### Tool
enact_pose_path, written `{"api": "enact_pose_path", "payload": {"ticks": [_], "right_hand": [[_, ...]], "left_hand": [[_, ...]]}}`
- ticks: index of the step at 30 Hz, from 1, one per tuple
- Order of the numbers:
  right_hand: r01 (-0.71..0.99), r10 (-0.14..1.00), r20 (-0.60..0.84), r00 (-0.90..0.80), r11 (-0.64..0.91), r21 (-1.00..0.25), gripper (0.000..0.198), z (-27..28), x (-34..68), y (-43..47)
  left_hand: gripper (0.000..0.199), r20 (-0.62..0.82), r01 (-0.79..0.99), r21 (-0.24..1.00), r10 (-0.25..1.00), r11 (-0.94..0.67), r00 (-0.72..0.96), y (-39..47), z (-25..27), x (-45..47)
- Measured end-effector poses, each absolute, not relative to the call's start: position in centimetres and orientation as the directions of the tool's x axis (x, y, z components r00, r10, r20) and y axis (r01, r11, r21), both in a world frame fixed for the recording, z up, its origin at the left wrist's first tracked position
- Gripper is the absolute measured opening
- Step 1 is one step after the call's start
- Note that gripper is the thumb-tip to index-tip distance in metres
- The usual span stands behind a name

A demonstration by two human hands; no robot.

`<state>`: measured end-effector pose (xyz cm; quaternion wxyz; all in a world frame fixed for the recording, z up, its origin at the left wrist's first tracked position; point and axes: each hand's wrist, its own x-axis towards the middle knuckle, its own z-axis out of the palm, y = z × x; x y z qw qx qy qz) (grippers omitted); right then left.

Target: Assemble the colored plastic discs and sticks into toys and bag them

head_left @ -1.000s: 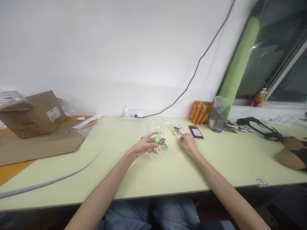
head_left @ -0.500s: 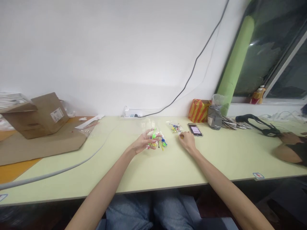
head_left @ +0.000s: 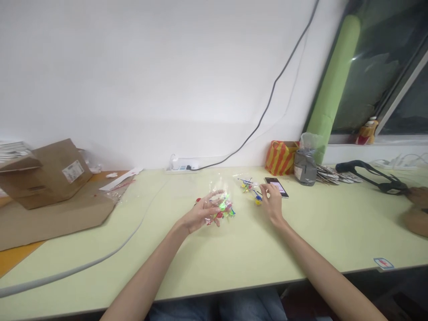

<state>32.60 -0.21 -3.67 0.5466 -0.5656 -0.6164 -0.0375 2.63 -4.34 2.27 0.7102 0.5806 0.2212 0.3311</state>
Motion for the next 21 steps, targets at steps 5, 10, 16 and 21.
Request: {"api": "enact_pose_path", "payload": {"ticks": [5, 10, 16, 21], "right_hand": [[0.606, 0.536, 0.785, 0.311, 0.524, -0.598, 0.029, -1.2, 31.4, -2.3], [0.584, 0.53, 0.843, 0.097, 0.655, -0.479, 0.025, 2.3, 29.4, -3.9], [0.51, 0.611, 0.654, -0.445, 0.774, -0.376, 0.022, 6.3, 26.0, -3.2], [0.371, 0.669, 0.475, -0.571, 0.727, -0.578, 0.016, 8.0, 23.6, -3.2]], "left_hand": [[0.083, -0.009, -0.1, 0.988, 0.696, 0.116, 0.718, -4.5, 2.6, 2.5], [0.084, -0.065, -0.036, 0.988, 0.618, 0.148, 0.784, -4.4, 2.7, 2.0], [0.086, 0.015, -0.121, 0.984, 0.621, 0.13, 0.784, -4.1, 2.1, 1.8], [0.088, 0.104, -0.219, 0.97, 0.64, 0.103, 0.762, -4.0, 1.4, 1.7]]}}
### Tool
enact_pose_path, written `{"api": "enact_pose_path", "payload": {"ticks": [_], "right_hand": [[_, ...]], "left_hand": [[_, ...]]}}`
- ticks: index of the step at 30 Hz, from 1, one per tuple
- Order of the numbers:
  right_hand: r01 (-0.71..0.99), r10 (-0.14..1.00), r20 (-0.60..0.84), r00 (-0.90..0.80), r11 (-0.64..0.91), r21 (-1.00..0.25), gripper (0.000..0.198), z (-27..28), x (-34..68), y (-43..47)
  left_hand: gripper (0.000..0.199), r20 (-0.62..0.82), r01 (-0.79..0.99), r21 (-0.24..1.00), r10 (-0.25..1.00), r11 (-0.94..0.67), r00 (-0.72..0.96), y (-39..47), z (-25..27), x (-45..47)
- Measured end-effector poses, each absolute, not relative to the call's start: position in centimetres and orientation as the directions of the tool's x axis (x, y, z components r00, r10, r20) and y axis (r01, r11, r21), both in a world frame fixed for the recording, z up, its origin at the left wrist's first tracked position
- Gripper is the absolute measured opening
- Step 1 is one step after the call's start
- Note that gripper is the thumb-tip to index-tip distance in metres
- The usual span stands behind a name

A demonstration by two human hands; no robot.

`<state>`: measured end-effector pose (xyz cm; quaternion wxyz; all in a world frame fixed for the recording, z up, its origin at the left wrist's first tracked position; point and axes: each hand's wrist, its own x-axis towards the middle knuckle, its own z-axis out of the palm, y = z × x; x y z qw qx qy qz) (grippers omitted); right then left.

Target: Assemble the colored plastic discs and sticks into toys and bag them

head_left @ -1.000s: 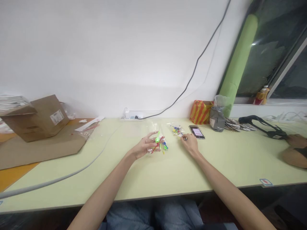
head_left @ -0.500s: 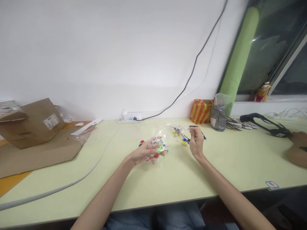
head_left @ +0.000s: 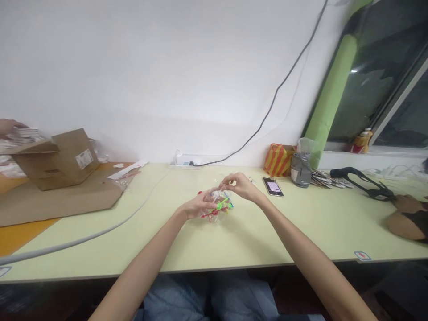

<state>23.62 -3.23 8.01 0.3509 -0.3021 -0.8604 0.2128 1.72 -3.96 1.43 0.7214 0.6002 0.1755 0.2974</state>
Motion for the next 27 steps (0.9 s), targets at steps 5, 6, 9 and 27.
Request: {"api": "enact_pose_path", "payload": {"ticks": [5, 6, 9, 27], "right_hand": [[0.278, 0.736, 0.551, -0.393, 0.666, -0.692, 0.037, 7.7, 24.4, -2.5], [0.295, 0.748, 0.598, -0.287, 0.663, -0.688, 0.039, 7.2, 25.2, -1.9], [0.432, 0.758, 0.652, 0.005, 0.587, -0.685, 0.04, 4.7, 28.7, 0.3], [0.316, 0.813, 0.571, 0.113, 0.516, -0.796, 0.038, 0.9, 30.8, 0.6]], "left_hand": [[0.087, 0.135, -0.242, 0.968, 0.675, 0.067, 0.725, -3.5, 1.3, 1.9], [0.089, 0.154, -0.266, 0.963, 0.707, 0.05, 0.691, -3.3, 1.2, 2.0], [0.086, 0.229, -0.378, 0.926, 0.811, -0.011, 0.538, -2.9, 1.1, 2.4], [0.085, 0.072, -0.178, 0.983, 0.772, 0.054, 0.631, -3.7, 2.5, 1.8]]}}
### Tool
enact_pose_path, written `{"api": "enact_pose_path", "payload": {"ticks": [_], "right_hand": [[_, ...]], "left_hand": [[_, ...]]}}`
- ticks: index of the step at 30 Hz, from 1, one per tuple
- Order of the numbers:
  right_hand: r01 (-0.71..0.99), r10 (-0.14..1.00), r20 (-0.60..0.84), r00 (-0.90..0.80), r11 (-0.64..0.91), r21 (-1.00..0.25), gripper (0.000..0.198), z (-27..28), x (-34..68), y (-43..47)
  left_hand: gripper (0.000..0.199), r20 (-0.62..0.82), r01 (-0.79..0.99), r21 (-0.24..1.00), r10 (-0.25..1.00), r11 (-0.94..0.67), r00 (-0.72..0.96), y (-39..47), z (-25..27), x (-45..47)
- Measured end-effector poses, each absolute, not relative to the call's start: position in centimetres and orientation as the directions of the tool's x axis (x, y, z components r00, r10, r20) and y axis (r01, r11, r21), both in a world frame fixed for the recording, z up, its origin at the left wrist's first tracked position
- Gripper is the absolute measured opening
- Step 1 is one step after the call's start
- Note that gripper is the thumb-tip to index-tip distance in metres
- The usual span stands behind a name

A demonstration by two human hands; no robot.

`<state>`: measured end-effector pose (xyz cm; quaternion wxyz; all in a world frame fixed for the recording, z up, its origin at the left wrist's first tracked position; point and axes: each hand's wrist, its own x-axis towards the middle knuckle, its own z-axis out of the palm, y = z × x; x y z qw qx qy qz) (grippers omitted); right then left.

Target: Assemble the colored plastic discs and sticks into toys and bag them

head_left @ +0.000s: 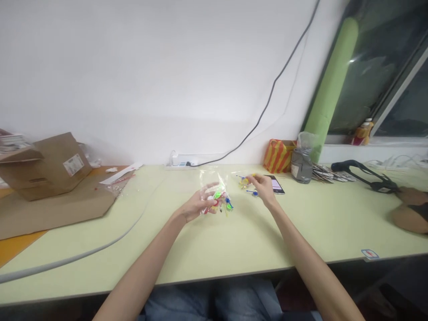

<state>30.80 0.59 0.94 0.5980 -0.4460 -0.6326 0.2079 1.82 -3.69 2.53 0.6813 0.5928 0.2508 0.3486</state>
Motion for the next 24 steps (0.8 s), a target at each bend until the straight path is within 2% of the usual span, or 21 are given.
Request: {"api": "enact_pose_path", "payload": {"ticks": [2, 4, 8, 11, 13, 17, 19, 22, 24], "right_hand": [[0.079, 0.77, 0.575, 0.278, 0.578, -0.812, 0.038, 2.5, 29.4, 0.0], [-0.028, 0.769, 0.579, 0.273, 0.607, -0.794, 0.036, 4.1, 28.1, -0.6], [0.132, 0.763, 0.646, 0.021, 0.639, -0.758, 0.03, 7.0, 25.8, -1.0], [0.264, 0.76, 0.601, -0.248, 0.65, -0.713, 0.028, 8.1, 24.6, -0.6], [0.281, 0.751, 0.552, -0.364, 0.653, -0.703, 0.026, 8.4, 23.9, -0.4], [0.137, 0.725, 0.478, -0.497, 0.609, -0.781, 0.026, 9.0, 22.7, -0.2], [0.075, 0.734, 0.477, -0.483, 0.578, -0.813, 0.027, 9.4, 22.5, -0.2], [0.087, 0.762, 0.472, -0.443, 0.561, -0.824, 0.027, 9.9, 22.8, -0.1], [0.149, 0.747, 0.416, -0.519, 0.558, -0.816, 0.025, 9.9, 23.2, -0.1]], "left_hand": [[0.087, 0.054, -0.175, 0.982, 0.771, 0.076, 0.634, -3.6, 2.2, 1.6], [0.091, 0.035, -0.143, 0.987, 0.77, 0.074, 0.637, -3.7, 1.8, 1.6], [0.093, 0.064, -0.059, 0.998, 0.796, -0.035, 0.602, -3.6, 1.0, 1.9], [0.093, 0.129, -0.054, 0.991, 0.811, -0.12, 0.571, -3.5, 0.9, 2.3], [0.093, 0.161, -0.062, 0.986, 0.813, -0.153, 0.56, -3.5, 1.0, 2.4], [0.092, 0.199, -0.083, 0.979, 0.803, -0.185, 0.562, -3.8, 1.4, 2.8], [0.094, 0.175, -0.079, 0.984, 0.796, -0.159, 0.58, -4.1, 1.6, 3.1], [0.097, 0.14, -0.09, 0.99, 0.777, -0.108, 0.614, -4.4, 1.6, 3.4], [0.097, 0.146, -0.112, 0.989, 0.766, -0.097, 0.626, -4.4, 1.5, 3.6]]}}
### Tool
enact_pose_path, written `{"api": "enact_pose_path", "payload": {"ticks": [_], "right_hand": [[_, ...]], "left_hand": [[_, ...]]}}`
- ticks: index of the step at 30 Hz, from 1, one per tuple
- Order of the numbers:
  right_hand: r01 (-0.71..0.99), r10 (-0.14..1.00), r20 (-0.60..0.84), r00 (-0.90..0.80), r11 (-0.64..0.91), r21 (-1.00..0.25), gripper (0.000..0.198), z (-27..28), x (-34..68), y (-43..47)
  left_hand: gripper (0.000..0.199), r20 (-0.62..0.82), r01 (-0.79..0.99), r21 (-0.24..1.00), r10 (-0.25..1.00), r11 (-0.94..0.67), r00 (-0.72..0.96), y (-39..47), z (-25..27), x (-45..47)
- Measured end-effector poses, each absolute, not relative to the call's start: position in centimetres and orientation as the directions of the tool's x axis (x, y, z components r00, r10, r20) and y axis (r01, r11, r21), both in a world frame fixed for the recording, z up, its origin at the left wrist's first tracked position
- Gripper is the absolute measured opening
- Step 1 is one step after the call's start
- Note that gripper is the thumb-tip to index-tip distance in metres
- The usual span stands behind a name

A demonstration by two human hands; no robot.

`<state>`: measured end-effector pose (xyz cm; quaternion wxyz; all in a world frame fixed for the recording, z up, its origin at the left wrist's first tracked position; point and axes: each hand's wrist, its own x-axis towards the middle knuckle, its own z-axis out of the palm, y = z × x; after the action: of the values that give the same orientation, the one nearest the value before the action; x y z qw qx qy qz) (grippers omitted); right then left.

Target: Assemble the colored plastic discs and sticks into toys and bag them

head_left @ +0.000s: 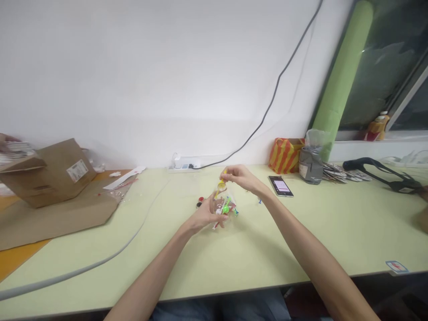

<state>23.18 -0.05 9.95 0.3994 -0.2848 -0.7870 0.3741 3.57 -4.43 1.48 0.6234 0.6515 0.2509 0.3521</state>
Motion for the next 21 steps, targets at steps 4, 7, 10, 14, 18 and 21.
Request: {"api": "enact_pose_path", "payload": {"ticks": [4, 7, 10, 14, 18, 21], "right_hand": [[0.299, 0.707, 0.361, -0.608, 0.625, -0.721, 0.015, 9.6, 23.8, -0.3], [0.375, 0.719, 0.478, -0.504, 0.681, -0.629, 0.01, 9.1, 23.7, -0.5], [0.43, 0.721, 0.504, -0.475, 0.69, -0.582, 0.009, 8.8, 23.4, -1.0], [0.369, 0.692, 0.364, -0.624, 0.671, -0.643, 0.011, 9.1, 23.3, -2.1], [0.282, 0.616, 0.225, -0.755, 0.615, -0.737, 0.042, 9.7, 23.8, -2.6], [0.309, 0.641, 0.251, -0.725, 0.629, -0.713, 0.054, 10.2, 24.1, -2.6]], "left_hand": [[0.092, 0.166, -0.174, 0.982, 0.745, -0.068, 0.646, -4.1, 1.2, 3.3], [0.092, 0.148, -0.194, 0.981, 0.696, -0.013, 0.703, -4.0, 1.1, 2.9], [0.096, 0.128, -0.187, 0.982, 0.658, 0.019, 0.742, -4.0, 1.1, 2.6], [0.089, 0.099, -0.153, 0.988, 0.701, 0.014, 0.706, -4.6, 1.4, 2.3], [0.09, 0.123, -0.189, 0.982, 0.699, 0.018, 0.704, -5.2, 2.0, 2.1], [0.094, 0.139, -0.223, 0.974, 0.689, 0.033, 0.711, -5.2, 2.3, 1.9]]}}
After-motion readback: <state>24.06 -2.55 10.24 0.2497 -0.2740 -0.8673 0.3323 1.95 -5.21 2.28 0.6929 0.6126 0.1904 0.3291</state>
